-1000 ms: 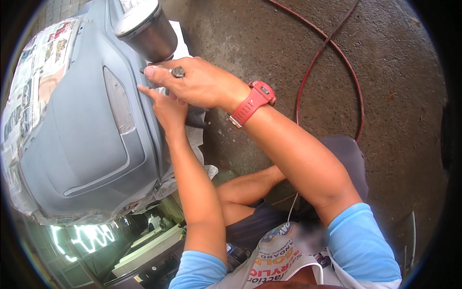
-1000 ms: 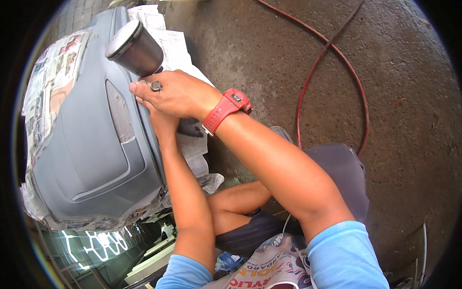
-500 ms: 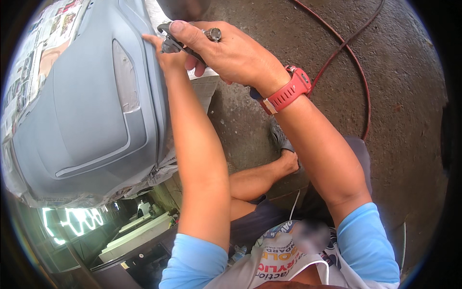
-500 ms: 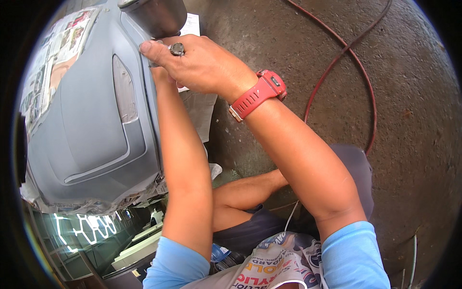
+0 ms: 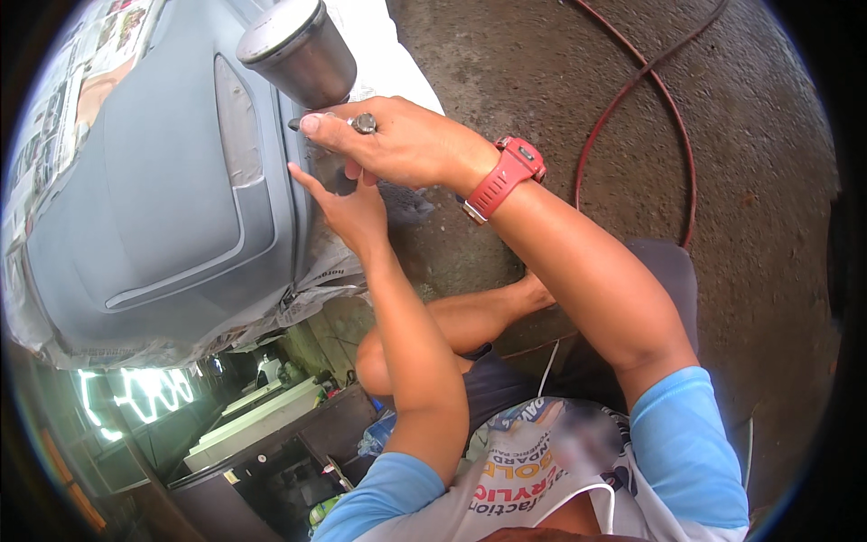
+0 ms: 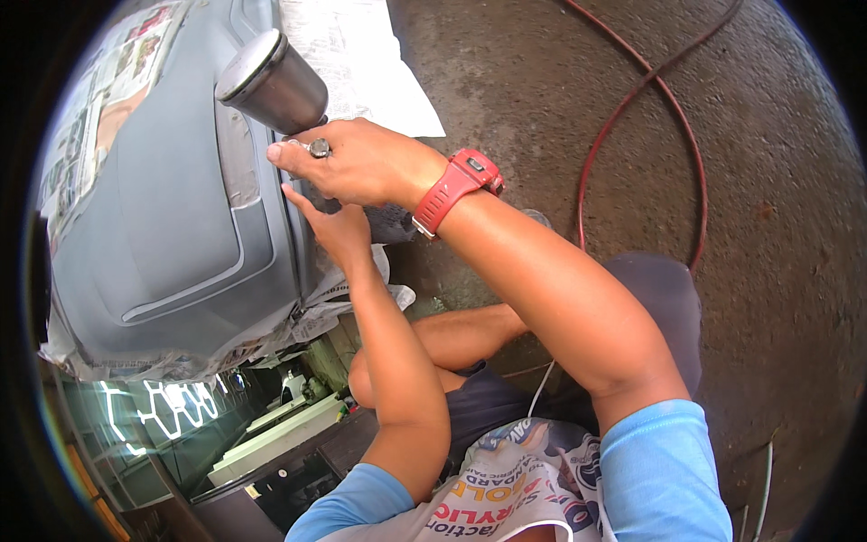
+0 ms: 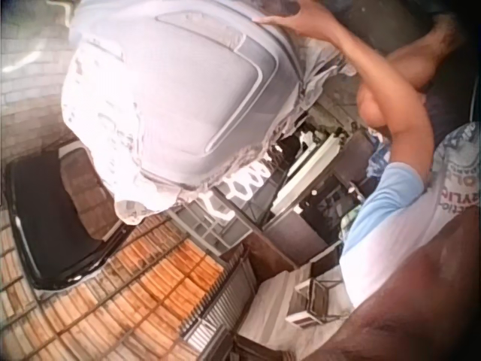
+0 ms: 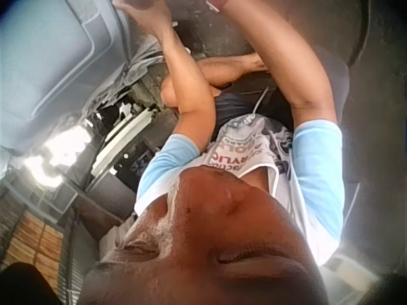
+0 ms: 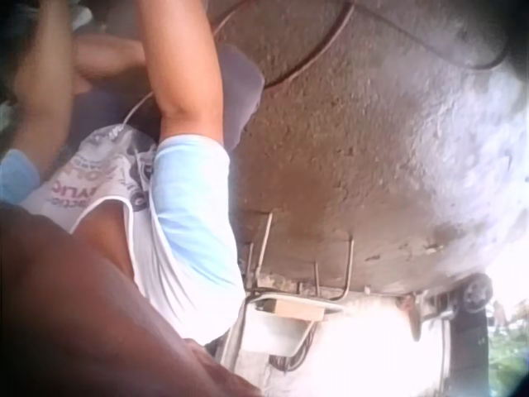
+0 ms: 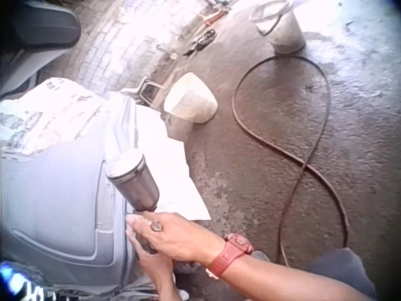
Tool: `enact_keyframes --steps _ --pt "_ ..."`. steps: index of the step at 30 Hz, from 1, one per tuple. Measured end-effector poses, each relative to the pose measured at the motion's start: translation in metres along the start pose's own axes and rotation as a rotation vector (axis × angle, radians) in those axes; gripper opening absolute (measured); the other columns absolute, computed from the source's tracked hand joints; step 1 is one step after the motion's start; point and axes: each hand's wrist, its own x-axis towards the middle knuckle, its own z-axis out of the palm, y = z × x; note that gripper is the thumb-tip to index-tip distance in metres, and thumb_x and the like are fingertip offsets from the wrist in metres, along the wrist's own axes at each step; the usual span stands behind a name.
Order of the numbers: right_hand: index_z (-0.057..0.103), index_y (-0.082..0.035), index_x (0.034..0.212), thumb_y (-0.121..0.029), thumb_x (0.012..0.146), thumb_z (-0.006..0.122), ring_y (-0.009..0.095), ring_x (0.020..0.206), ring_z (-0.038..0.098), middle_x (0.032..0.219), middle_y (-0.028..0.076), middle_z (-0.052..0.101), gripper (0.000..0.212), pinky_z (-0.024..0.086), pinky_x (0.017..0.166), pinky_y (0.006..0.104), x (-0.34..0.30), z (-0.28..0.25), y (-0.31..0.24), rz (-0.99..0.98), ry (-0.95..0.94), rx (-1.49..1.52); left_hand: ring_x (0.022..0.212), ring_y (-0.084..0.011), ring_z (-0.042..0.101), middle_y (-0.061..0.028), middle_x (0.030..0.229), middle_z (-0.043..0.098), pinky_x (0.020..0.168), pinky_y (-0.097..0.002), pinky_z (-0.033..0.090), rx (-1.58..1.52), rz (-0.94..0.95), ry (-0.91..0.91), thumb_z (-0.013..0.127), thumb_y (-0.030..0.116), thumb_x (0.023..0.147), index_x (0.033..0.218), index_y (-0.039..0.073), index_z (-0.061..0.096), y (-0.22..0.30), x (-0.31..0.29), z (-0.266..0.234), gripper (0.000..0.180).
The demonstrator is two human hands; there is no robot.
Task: The person uses a spray gun to apply paint to a car bumper, which is partially covered with newspaper. They wipe the surface with a cloth and adjust the newspaper to ensure even coverage.
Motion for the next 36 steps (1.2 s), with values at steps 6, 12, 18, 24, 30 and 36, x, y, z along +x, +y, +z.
enact_keyframes --steps 6,12,18,24,30,36 --pt "0.073 -0.003 0.139 -0.071 0.104 0.057 0.027 0.091 0.078 0.102 0.021 0.079 0.079 0.062 0.086 0.0393 -0.002 -0.003 0.002 -0.009 0.006 -0.036 0.128 -0.0491 0.066 -0.0323 0.134 0.069 0.106 -0.0494 0.052 -0.03 0.009 0.05 0.081 0.031 0.088 0.174 0.008 -0.009 -0.004 -0.02 0.024 0.126" --pt "0.074 -0.001 0.136 -0.073 0.103 0.056 0.039 0.117 0.075 0.12 0.028 0.078 0.081 0.058 0.103 0.0429 0.005 -0.002 0.018 -0.056 0.041 -0.049 0.119 -0.0436 0.071 -0.0265 0.127 0.072 0.096 -0.0509 0.055 0.129 0.453 -0.174 0.078 0.039 0.092 0.158 0.006 0.04 0.009 0.034 0.025 0.083" --pt "0.073 -0.001 0.137 -0.074 0.101 0.057 0.039 0.119 0.074 0.124 0.028 0.077 0.083 0.057 0.103 0.0428 0.005 0.013 0.013 -0.021 -0.031 -0.039 0.094 -0.0417 0.072 -0.0161 0.099 0.075 0.085 -0.0518 0.054 -0.14 0.488 -0.321 0.066 0.038 0.101 0.137 0.004 0.056 -0.003 0.07 0.001 0.05" --pt "0.073 -0.008 0.142 -0.067 0.106 0.057 0.016 0.075 0.068 0.086 0.009 0.073 0.071 0.057 0.075 0.0334 0.007 0.038 0.028 -0.06 -0.067 -0.013 0.105 -0.0447 0.075 -0.0176 0.101 0.08 0.094 -0.0505 0.058 0.286 0.315 -0.331 0.076 0.037 0.093 0.17 0.018 0.028 -0.055 0.038 -0.048 0.093" --pt "0.073 -0.006 0.14 -0.07 0.103 0.059 0.033 0.103 0.078 0.111 0.026 0.079 0.075 0.059 0.095 0.0416 -0.008 0.049 0.02 0.085 -0.203 -0.06 0.088 -0.0488 0.076 -0.0244 0.091 0.077 0.08 -0.0557 0.06 0.349 0.341 -0.288 0.082 0.029 0.086 0.176 0.028 0.006 -0.166 0.019 -0.085 0.118" --pt "0.071 -0.005 0.143 -0.067 0.104 0.061 0.025 0.085 0.075 0.091 0.019 0.078 0.074 0.058 0.088 0.0394 -0.023 0.065 0.025 0.071 -0.261 -0.008 0.08 -0.0471 0.074 -0.0239 0.082 0.075 0.08 -0.0562 0.058 0.516 0.06 -0.307 0.083 0.029 0.085 0.176 0.037 0.002 -0.261 0.018 -0.106 0.122"
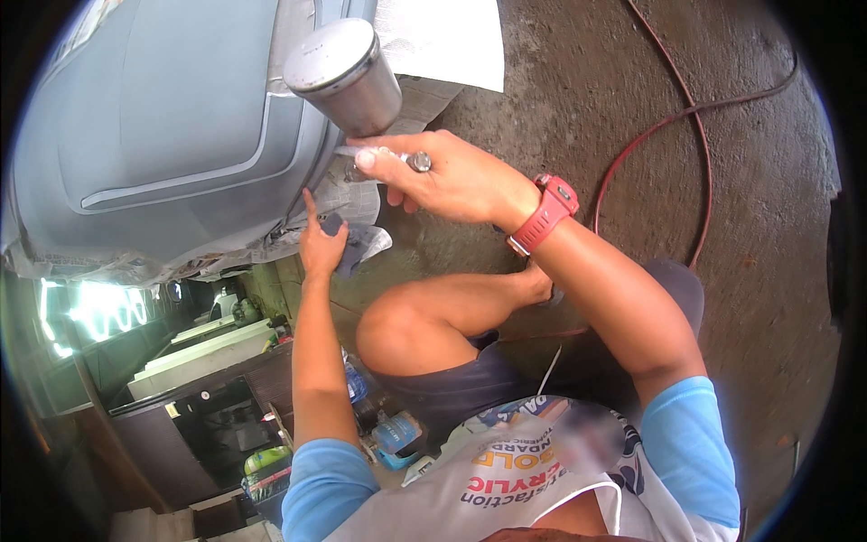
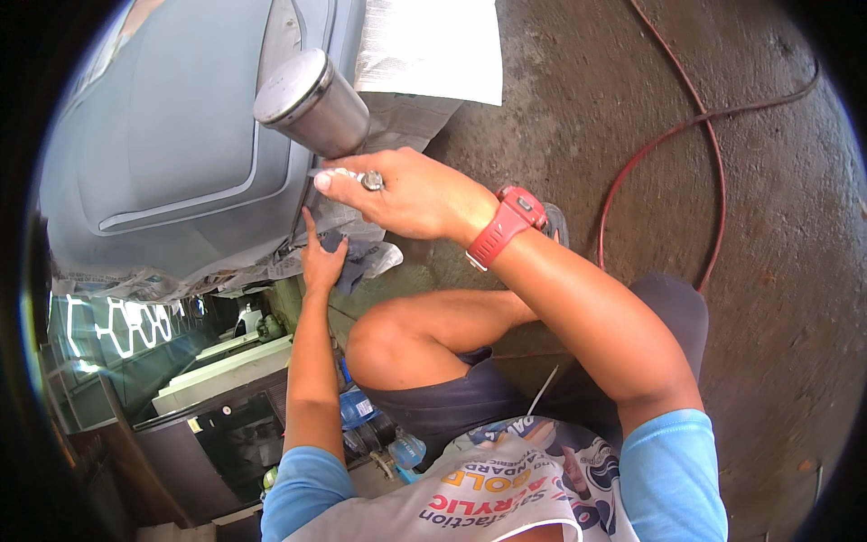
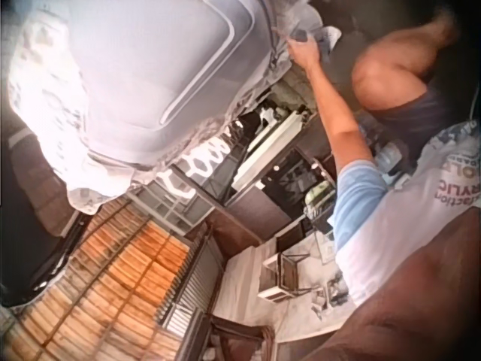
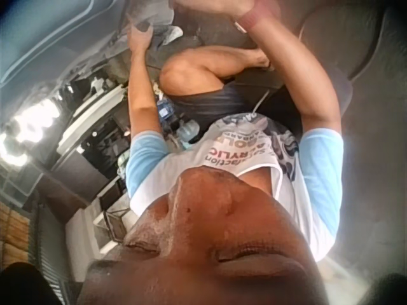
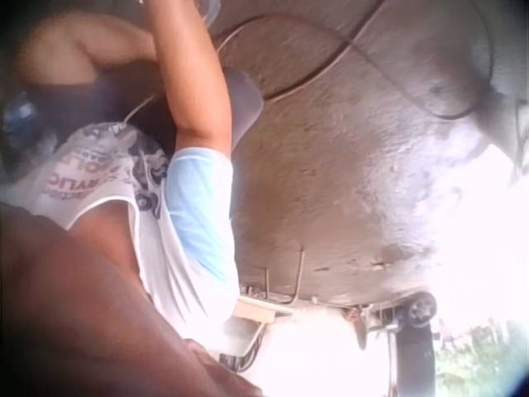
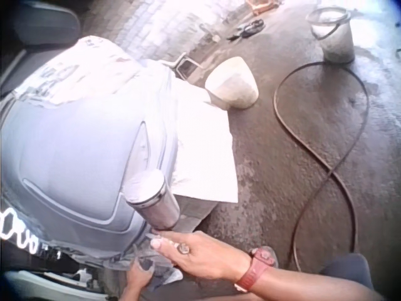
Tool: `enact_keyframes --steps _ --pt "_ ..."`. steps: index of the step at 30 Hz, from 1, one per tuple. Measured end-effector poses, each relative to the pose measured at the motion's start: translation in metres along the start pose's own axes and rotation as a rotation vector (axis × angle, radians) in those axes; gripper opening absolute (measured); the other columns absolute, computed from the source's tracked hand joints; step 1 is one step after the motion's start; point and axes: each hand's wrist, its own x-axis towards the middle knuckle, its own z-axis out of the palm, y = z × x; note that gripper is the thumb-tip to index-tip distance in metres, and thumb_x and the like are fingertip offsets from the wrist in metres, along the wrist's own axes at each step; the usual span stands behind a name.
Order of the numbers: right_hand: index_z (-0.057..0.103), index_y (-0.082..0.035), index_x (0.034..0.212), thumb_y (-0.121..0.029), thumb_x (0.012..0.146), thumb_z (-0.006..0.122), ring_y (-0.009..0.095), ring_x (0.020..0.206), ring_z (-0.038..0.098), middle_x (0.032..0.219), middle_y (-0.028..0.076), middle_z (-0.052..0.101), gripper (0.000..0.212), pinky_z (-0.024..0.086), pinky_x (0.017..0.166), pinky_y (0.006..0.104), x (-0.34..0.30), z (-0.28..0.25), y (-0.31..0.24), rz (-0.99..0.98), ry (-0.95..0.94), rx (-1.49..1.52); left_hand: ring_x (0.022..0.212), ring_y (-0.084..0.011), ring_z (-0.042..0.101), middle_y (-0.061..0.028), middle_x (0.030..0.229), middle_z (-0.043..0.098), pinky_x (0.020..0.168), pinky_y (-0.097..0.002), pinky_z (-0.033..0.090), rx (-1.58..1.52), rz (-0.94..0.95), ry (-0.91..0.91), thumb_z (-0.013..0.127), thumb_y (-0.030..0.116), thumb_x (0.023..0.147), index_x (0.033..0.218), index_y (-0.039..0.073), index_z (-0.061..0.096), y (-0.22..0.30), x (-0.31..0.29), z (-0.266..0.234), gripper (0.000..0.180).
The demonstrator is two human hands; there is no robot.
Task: The person uses a spray gun to apply paint to a car bumper, which is partially covered with newspaper. They wipe the surface with a cloth and adjust the newspaper to ensure even coverage.
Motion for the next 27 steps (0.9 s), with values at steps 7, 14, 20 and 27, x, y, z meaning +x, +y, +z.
enact_keyframes --steps 7,14,20,27 --pt "0.064 -0.012 0.154 -0.06 0.111 0.055 0.015 0.077 0.069 0.087 0.009 0.073 0.065 0.058 0.078 0.0356 -0.005 -0.001 0.007 0.0 -0.027 -0.1 0.11 -0.0438 0.073 -0.0294 0.114 0.074 0.101 -0.0489 0.054 -0.013 -0.175 -0.106 0.085 0.036 0.084 0.177 0.024 0.008 -0.068 0.018 0.015 0.121" --pt "0.065 -0.008 0.151 -0.057 0.11 0.058 0.018 0.085 0.069 0.094 0.011 0.074 0.064 0.058 0.082 0.035 -0.003 0.0 0.012 -0.023 -0.01 -0.052 0.15 -0.045 0.051 -0.0404 0.157 0.051 0.123 -0.0412 0.04 -0.324 -0.337 -0.025 0.086 0.042 0.08 0.164 -0.017 0.026 -0.038 0.053 0.021 0.119" --pt "0.068 0.002 0.143 -0.065 0.106 0.059 0.035 0.107 0.078 0.113 0.026 0.08 0.076 0.057 0.101 0.0421 -0.002 -0.016 -0.01 0.004 0.033 0.01 0.14 -0.0486 0.058 -0.0459 0.143 0.058 0.119 -0.0425 0.043 -0.407 -0.157 0.092 0.085 0.037 0.084 0.158 -0.026 0.023 0.06 0.025 0.002 0.116" --pt "0.071 -0.003 0.142 -0.068 0.106 0.058 0.015 0.071 0.069 0.078 0.008 0.07 0.075 0.057 0.068 0.0337 0.004 -0.044 -0.016 -0.085 0.232 0.062 0.095 -0.0474 0.076 -0.0251 0.1 0.079 0.091 -0.05 0.058 -0.2 0.229 0.157 0.08 0.023 0.088 0.165 -0.017 0.013 0.166 -0.018 -0.048 0.11"
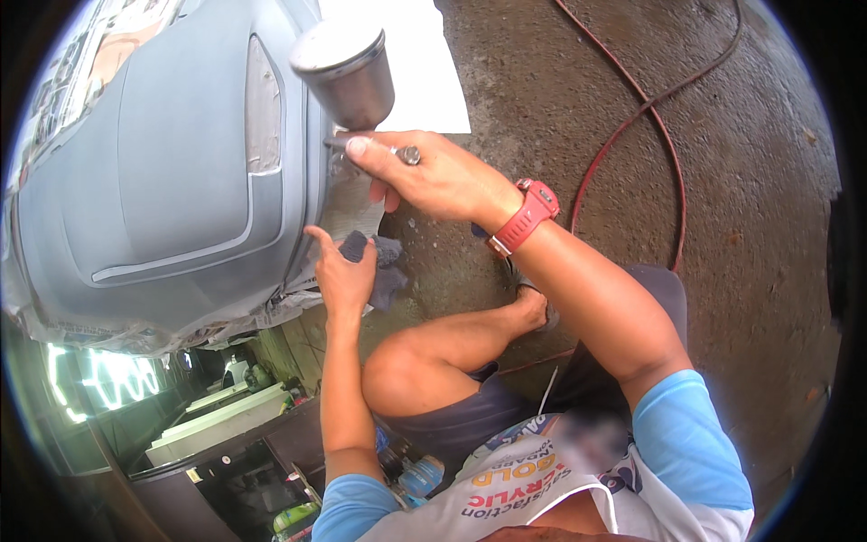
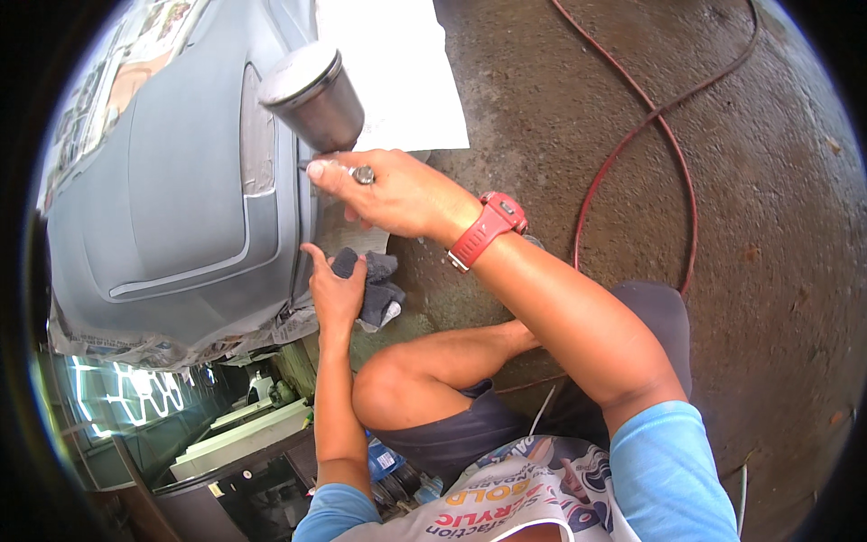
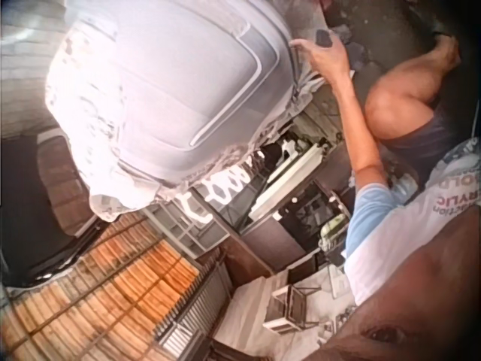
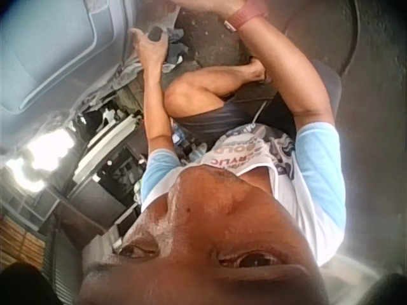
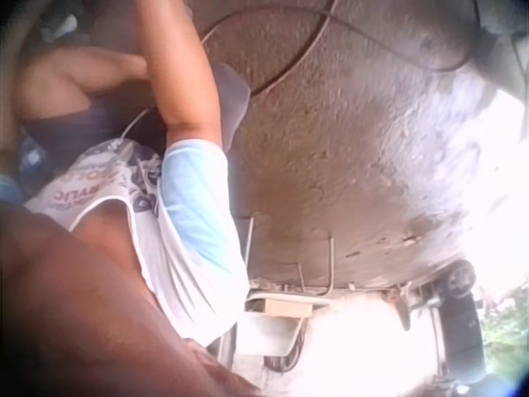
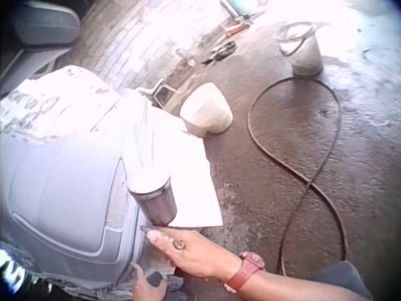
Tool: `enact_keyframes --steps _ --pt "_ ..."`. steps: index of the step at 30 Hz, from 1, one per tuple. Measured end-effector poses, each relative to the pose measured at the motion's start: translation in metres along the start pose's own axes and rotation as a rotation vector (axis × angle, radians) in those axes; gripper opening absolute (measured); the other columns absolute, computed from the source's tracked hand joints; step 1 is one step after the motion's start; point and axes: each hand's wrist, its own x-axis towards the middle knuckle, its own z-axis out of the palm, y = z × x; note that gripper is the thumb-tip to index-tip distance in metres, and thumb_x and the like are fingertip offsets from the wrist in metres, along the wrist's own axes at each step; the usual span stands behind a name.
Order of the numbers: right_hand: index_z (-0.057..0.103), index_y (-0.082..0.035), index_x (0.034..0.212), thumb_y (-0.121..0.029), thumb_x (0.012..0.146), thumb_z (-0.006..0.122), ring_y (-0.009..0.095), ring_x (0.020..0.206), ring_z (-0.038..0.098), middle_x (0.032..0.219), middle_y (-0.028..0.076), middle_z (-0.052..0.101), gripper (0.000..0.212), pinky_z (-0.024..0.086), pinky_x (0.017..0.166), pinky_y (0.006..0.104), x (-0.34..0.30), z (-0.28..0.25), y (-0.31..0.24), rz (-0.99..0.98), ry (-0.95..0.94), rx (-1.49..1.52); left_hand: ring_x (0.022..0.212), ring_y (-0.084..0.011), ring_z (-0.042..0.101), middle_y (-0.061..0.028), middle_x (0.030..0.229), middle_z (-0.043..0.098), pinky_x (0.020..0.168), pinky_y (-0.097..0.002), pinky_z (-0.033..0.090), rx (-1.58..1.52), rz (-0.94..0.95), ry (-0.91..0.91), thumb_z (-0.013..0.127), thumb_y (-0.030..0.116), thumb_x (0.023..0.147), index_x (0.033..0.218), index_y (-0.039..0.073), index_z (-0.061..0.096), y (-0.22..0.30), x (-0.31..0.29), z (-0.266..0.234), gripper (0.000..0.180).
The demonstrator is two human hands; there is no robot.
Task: The person uses a spray gun to apply paint to a car bumper, which is partially covered with newspaper. They wipe the surface with a cloth and adjust the newspaper to ensure even coverage.
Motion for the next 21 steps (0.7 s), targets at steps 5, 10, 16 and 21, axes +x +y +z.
enact_keyframes --steps 5,10,16,21 --pt "0.073 -0.005 0.139 -0.071 0.106 0.053 0.014 0.07 0.07 0.078 0.007 0.071 0.077 0.056 0.061 0.0334 -0.005 -0.02 -0.023 0.033 0.107 -0.053 0.093 -0.052 0.074 -0.0306 0.103 0.077 0.089 -0.058 0.058 0.0 0.073 -0.088 0.082 0.024 0.087 0.174 0.008 0.013 0.032 0.015 -0.019 0.113" --pt "0.075 -0.005 0.134 -0.073 0.106 0.051 0.014 0.071 0.072 0.079 0.007 0.072 0.078 0.056 0.058 0.0333 -0.006 -0.035 -0.036 0.031 0.161 -0.074 0.083 -0.0531 0.073 -0.0303 0.086 0.075 0.078 -0.0592 0.057 0.141 0.126 -0.074 0.081 0.023 0.086 0.173 0.002 0.002 0.059 0.056 -0.022 0.119" --pt "0.076 -0.001 0.129 -0.073 0.106 0.052 0.016 0.07 0.072 0.078 0.009 0.073 0.079 0.057 0.066 0.034 -0.007 -0.046 -0.044 -0.007 0.206 -0.07 0.096 -0.056 0.072 -0.0379 0.099 0.074 0.09 -0.0581 0.057 0.104 0.131 -0.099 0.081 0.028 0.086 0.17 -0.005 0.001 0.094 0.104 -0.016 0.121" --pt "0.075 0.0 0.128 -0.071 0.107 0.052 0.014 0.064 0.066 0.077 0.008 0.072 0.077 0.053 0.06 0.0318 -0.007 -0.048 -0.046 -0.085 0.269 -0.079 0.103 -0.051 0.074 -0.0362 0.107 0.075 0.094 -0.0525 0.058 0.107 0.137 -0.087 0.08 0.031 0.085 0.167 -0.014 0.002 0.134 0.146 -0.014 0.121"
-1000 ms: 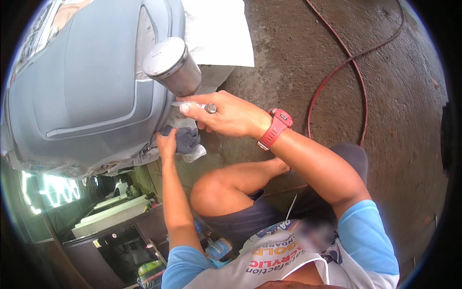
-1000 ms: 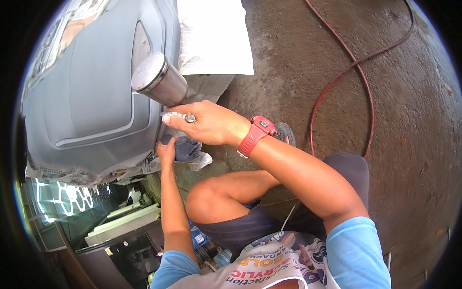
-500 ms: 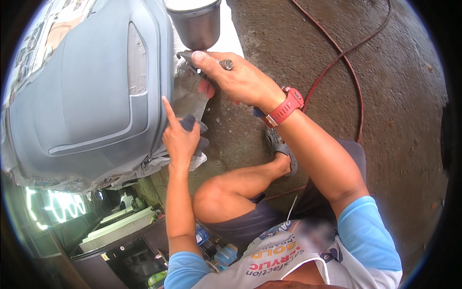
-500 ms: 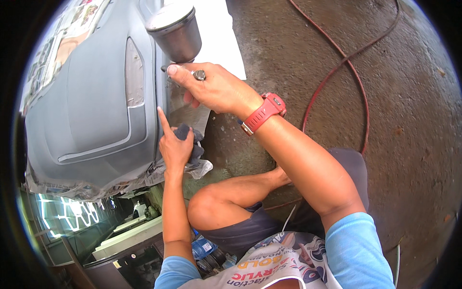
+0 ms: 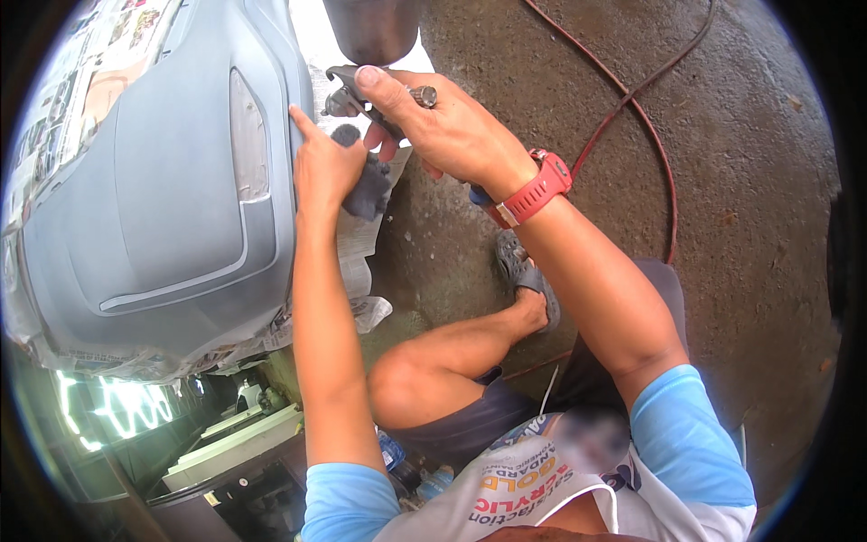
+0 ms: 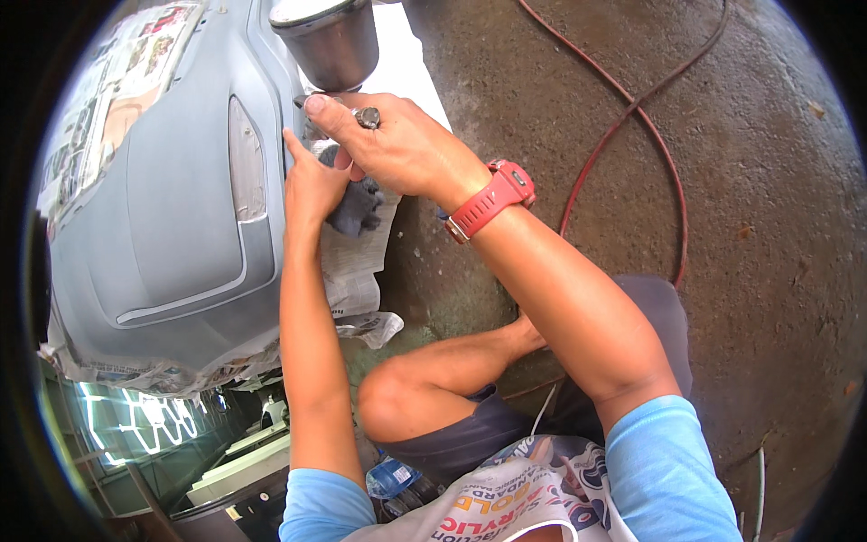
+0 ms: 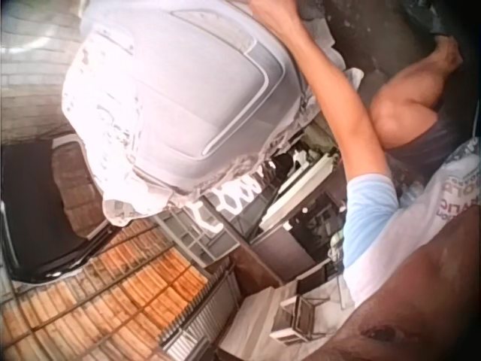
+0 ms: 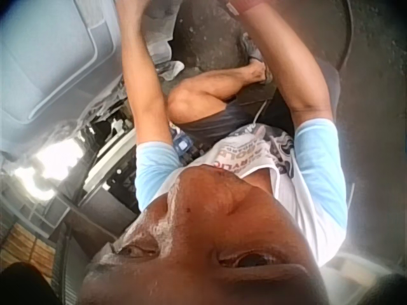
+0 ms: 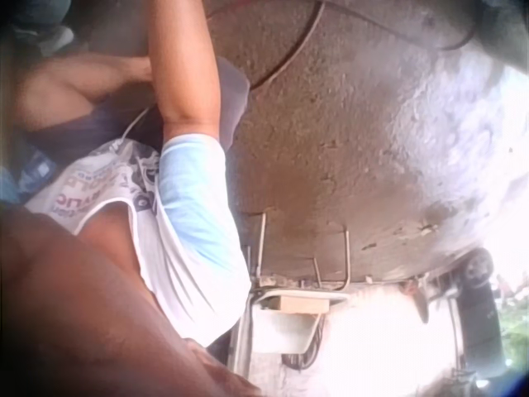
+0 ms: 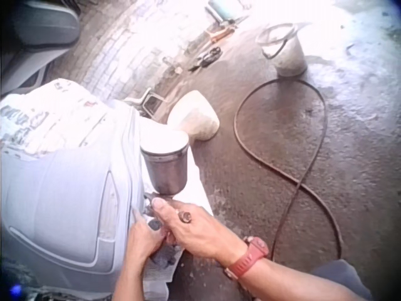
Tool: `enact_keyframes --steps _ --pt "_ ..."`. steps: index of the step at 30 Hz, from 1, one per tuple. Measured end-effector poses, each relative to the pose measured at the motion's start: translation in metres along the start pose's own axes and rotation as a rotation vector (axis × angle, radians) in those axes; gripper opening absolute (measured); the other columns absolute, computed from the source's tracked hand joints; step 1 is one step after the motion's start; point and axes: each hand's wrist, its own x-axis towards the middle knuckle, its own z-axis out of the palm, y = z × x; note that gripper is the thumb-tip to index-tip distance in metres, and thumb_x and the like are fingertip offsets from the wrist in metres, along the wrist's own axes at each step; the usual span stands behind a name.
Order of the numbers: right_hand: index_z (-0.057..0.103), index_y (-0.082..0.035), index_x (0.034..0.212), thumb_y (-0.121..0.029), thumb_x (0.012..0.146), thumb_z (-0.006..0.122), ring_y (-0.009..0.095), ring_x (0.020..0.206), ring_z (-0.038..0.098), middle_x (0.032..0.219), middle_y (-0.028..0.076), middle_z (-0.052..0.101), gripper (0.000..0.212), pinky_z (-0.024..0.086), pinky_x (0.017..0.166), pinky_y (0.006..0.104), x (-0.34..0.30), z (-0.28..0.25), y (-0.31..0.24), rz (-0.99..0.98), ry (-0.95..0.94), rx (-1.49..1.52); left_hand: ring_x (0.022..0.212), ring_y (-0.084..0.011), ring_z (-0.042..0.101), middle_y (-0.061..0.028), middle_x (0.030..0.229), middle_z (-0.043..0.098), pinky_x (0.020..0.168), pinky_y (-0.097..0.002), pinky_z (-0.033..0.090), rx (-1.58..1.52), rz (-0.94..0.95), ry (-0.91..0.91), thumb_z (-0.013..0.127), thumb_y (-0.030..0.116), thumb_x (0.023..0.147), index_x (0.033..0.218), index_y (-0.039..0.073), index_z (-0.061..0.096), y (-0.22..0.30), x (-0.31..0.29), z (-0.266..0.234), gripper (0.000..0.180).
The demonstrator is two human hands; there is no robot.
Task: The person uses a spray gun to apply paint to a car bumper, which is partially covered with newspaper. They wipe the surface with a cloth and adjust the newspaper to ensure even coverage.
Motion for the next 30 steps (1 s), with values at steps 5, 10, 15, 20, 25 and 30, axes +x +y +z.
enact_keyframes --steps 5,10,15,20,25,30 --pt "0.076 -0.002 0.124 -0.07 0.108 0.049 0.008 0.057 0.054 0.079 0.005 0.072 0.075 0.042 0.048 0.0266 0.0 0.003 -0.002 -0.071 0.046 -0.054 0.107 -0.045 0.076 -0.0342 0.113 0.076 0.095 -0.0464 0.06 -0.033 0.013 -0.04 0.082 0.043 0.081 0.165 -0.018 -0.005 -0.001 0.064 0.011 0.135" --pt "0.074 0.0 0.134 -0.065 0.108 0.056 0.014 0.076 0.068 0.08 0.006 0.07 0.072 0.055 0.07 0.0311 -0.004 0.006 -0.017 -0.056 0.052 -0.022 0.113 -0.0417 0.076 -0.0332 0.121 0.075 0.096 -0.0426 0.061 -0.138 0.025 -0.075 0.084 0.05 0.079 0.163 -0.02 -0.008 0.001 0.108 0.008 0.143" --pt "0.072 -0.004 0.134 -0.06 0.115 0.042 0.006 0.065 0.062 0.09 0.006 0.077 0.066 0.04 0.043 0.0223 0.007 0.007 -0.016 -0.154 0.029 -0.112 0.118 -0.0419 0.075 -0.0361 0.127 0.072 0.103 -0.0426 0.06 -0.455 -0.105 -0.046 0.083 0.041 0.073 0.162 -0.02 -0.014 0.026 0.131 0.0 0.145" --pt "0.066 0.0 0.144 -0.063 0.114 0.04 0.006 0.074 0.066 0.094 0.007 0.077 0.074 0.038 0.043 0.0214 0.028 0.013 -0.046 -0.124 0.039 -0.167 0.118 -0.0466 0.073 -0.0388 0.124 0.071 0.105 -0.0445 0.059 -0.513 -0.106 0.072 0.075 0.032 0.078 0.161 -0.02 -0.016 0.039 0.161 -0.01 0.133" --pt "0.065 -0.001 0.15 -0.055 0.113 0.054 0.013 0.081 0.065 0.087 0.007 0.071 0.066 0.055 0.078 0.0313 0.068 0.033 -0.089 -0.071 0.124 -0.139 0.114 -0.048 0.073 -0.038 0.117 0.072 0.101 -0.0469 0.06 -0.657 -0.224 -0.027 0.074 0.029 0.082 0.164 -0.013 -0.019 0.058 0.185 -0.04 0.13" --pt "0.066 0.0 0.147 -0.053 0.113 0.055 0.015 0.083 0.068 0.087 0.009 0.072 0.064 0.057 0.08 0.0337 0.129 0.049 -0.101 0.058 0.112 -0.238 0.105 -0.0488 0.075 -0.0339 0.112 0.074 0.094 -0.0527 0.059 -0.909 -0.127 -0.023 0.073 0.028 0.086 0.171 0.004 -0.016 0.025 0.151 -0.014 0.125"
